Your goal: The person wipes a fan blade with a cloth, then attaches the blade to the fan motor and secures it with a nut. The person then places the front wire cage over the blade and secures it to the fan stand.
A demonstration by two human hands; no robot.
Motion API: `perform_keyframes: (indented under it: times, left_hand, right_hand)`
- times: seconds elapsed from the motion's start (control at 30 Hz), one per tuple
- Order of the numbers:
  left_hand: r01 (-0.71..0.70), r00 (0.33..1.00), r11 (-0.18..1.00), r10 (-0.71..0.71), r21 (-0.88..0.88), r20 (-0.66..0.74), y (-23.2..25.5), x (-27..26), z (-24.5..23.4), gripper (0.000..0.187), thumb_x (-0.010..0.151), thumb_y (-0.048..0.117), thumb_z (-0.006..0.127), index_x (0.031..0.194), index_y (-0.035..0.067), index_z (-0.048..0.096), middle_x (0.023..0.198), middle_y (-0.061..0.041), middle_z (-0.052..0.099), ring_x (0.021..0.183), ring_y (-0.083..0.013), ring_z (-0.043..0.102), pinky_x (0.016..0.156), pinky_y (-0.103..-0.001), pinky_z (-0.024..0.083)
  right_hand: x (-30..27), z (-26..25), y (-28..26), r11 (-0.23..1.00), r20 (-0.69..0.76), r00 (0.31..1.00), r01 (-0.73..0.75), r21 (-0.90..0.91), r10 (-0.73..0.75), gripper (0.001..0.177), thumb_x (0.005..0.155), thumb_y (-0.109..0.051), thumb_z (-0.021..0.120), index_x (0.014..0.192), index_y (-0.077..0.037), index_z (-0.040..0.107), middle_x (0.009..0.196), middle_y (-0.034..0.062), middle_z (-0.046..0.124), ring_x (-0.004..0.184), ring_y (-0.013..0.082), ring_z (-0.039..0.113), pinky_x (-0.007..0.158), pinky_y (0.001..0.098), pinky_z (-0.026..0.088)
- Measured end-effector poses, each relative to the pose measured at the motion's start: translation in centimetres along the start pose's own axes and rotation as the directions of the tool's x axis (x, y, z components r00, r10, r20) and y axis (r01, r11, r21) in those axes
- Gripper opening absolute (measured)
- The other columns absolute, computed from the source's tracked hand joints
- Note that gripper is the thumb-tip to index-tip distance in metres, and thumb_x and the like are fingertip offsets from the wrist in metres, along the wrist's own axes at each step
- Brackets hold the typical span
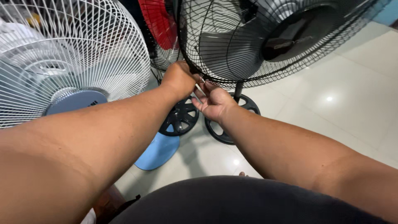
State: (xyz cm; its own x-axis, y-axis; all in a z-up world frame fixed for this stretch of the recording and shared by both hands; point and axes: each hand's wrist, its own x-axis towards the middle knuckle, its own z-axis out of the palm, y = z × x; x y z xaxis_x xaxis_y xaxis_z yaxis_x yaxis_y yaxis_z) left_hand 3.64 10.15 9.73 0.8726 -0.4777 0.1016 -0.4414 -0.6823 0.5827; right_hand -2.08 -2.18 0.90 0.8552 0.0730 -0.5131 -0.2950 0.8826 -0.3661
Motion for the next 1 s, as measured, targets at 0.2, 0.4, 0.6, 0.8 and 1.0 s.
perform_keyframes:
  times: [0.2,0.4,0.6,0.8,1.0]
  left_hand:
    - [0.082,0.997,0.996,-0.082,0.029,-0.012,0.6,-0.2,-0.5,0.03,0.081,0.025,0.08,0.102,0.005,0.074,0.1,-0.02,0.074,0.094,-0.0356,0.071,0.082,-0.041,0.056]
    - [-0.04,0.998,0.998,0.037,0.051,0.056,0.4,-0.1,-1.7,0.029,0.084,0.029,0.077,0.101,0.005,0.075,0.102,-0.016,0.075,0.092,-0.0341,0.072,0.081,-0.042,0.056]
    - [-0.157,0.984,0.987,0.155,0.021,0.089,-0.2,0.1,-1.7,0.028,0.088,0.032,0.072,0.099,0.007,0.076,0.1,-0.015,0.075,0.091,-0.034,0.072,0.082,-0.044,0.054]
    - [-0.104,0.989,0.993,0.096,0.063,0.111,0.0,-0.6,-1.3,0.029,0.09,0.034,0.07,0.097,0.007,0.075,0.102,-0.019,0.074,0.096,-0.0374,0.069,0.084,-0.046,0.053]
    - [-0.124,0.984,0.985,0.107,0.119,0.144,0.4,-0.3,-1.8,0.034,0.091,0.037,0.07,0.102,0.005,0.073,0.103,-0.02,0.072,0.099,-0.0392,0.068,0.085,-0.048,0.052]
  right_hand:
    - [0.3,0.5,0.3,0.998,0.025,0.998,0.055,-0.001,-0.055,0.023,0.106,-0.025,0.05,0.114,-0.018,0.07,0.12,-0.0069,0.07,0.109,0.0131,0.063,0.104,0.0406,0.047]
    - [-0.1,1.8,1.6,0.969,-0.139,0.965,0.204,-0.141,-0.223,0.02,0.106,-0.025,0.049,0.112,-0.018,0.066,0.115,-0.0037,0.068,0.104,0.0152,0.065,0.088,0.0393,0.049]
    - [0.0,1.4,2.1,0.93,-0.228,0.909,0.304,-0.206,-0.348,0.014,0.105,-0.018,0.05,0.107,-0.014,0.063,0.113,0.0014,0.07,0.101,0.0189,0.069,0.086,0.0423,0.05]
    - [0.8,0.5,1.8,0.949,-0.225,0.952,0.252,0.189,-0.208,0.017,0.105,-0.013,0.047,0.101,-0.01,0.063,0.088,0.0019,0.067,0.072,0.0172,0.064,0.086,0.0436,0.058]
    - [-1.4,2.0,0.9,0.88,-0.278,0.96,0.156,0.45,-0.028,0.023,0.105,-0.021,0.041,0.093,-0.009,0.057,0.094,0.0044,0.066,0.089,0.021,0.065,0.099,0.0479,0.047]
